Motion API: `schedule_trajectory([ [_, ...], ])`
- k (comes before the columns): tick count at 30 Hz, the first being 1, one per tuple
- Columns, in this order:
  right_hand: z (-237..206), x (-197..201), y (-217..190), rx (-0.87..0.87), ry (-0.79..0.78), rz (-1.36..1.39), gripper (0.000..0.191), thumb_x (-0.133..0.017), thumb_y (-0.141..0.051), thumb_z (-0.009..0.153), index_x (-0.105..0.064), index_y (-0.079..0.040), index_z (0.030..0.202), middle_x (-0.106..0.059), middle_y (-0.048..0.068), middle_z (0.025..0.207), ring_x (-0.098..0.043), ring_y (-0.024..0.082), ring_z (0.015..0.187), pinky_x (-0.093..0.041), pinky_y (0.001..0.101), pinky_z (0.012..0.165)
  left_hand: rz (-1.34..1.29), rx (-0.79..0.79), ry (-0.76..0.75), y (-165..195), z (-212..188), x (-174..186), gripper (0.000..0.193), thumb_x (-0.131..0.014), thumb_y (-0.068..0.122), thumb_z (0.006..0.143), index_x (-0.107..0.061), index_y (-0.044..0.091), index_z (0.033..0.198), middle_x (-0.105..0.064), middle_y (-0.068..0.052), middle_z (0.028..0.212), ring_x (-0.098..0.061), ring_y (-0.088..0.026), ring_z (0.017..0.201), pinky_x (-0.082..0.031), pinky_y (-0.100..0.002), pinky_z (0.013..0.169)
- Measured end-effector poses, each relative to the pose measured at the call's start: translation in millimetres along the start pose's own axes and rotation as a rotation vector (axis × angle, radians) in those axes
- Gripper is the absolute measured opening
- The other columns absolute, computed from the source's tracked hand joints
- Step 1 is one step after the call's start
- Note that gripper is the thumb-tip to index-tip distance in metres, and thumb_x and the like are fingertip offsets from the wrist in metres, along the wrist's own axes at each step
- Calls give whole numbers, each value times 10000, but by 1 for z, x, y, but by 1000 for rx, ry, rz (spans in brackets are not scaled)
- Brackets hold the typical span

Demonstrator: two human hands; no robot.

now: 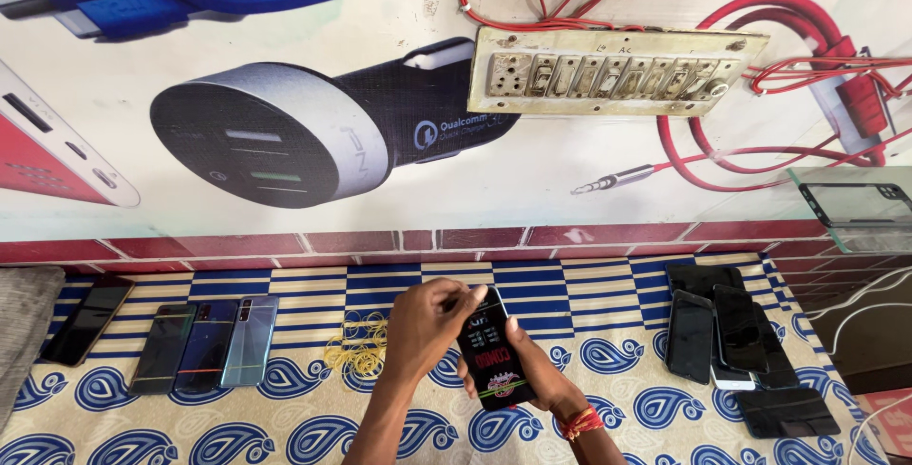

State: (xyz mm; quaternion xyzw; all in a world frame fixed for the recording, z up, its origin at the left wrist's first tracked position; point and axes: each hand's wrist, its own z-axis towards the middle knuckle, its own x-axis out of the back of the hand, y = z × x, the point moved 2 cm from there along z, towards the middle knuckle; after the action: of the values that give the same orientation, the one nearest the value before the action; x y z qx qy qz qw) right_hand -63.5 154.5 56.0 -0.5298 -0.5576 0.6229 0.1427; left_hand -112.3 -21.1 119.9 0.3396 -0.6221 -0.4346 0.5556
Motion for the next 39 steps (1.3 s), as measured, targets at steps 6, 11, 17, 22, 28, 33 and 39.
schedule_trajectory([
  [6,-2,4,3,-83,9,-193,735,-542,-642,911,-508,9,1250,-743,186,923,-760,266,780,-663,392,717,283,-16,-53,-15,1,-6,677,-588,722,843,-770,77,744,-689,-58,551,-665,-169,448,-514,-332,447],
  [11,-1,4,9,-157,23,-265,741,-575,-608,937,-497,48,1274,-745,176,897,-763,252,749,-663,370,685,421,86,-118,-32,2,-15,706,-544,715,893,-724,77,650,-613,-70,462,-597,-170,391,-450,-352,401],
  [17,3,1,18,-173,18,-263,741,-585,-590,930,-468,36,1310,-740,175,901,-761,258,759,-660,373,694,433,218,-178,-43,7,-20,567,-586,567,885,-717,64,660,-624,-67,480,-622,-175,412,-459,-352,416],
  [22,4,-7,20,-149,-21,-202,745,-570,-588,964,-484,59,1323,-736,181,931,-753,255,778,-642,373,717,436,273,-51,-36,6,-23,478,-607,485,839,-729,42,705,-667,-129,553,-679,-254,483,-537,-415,501],
  [28,4,-13,16,-82,-76,-161,749,-553,-604,976,-478,60,1314,-731,187,963,-747,254,793,-646,381,733,396,300,-24,-29,3,-29,493,-551,477,886,-697,25,753,-670,-156,601,-690,-284,539,-541,-439,536],
  [33,2,-16,17,-107,-66,-163,772,-560,-622,955,-463,41,1338,-727,178,970,-743,242,786,-640,370,726,362,280,-83,-40,4,-34,481,-508,459,921,-664,33,761,-620,-110,596,-646,-264,516,-520,-448,535],
  [39,6,-16,21,-125,-28,-194,754,-583,-612,933,-483,20,1332,-726,173,961,-743,237,785,-651,377,731,419,70,-32,-70,11,-43,463,-516,412,940,-674,31,729,-634,-97,648,-588,-267,609,-481,-495,647],
])
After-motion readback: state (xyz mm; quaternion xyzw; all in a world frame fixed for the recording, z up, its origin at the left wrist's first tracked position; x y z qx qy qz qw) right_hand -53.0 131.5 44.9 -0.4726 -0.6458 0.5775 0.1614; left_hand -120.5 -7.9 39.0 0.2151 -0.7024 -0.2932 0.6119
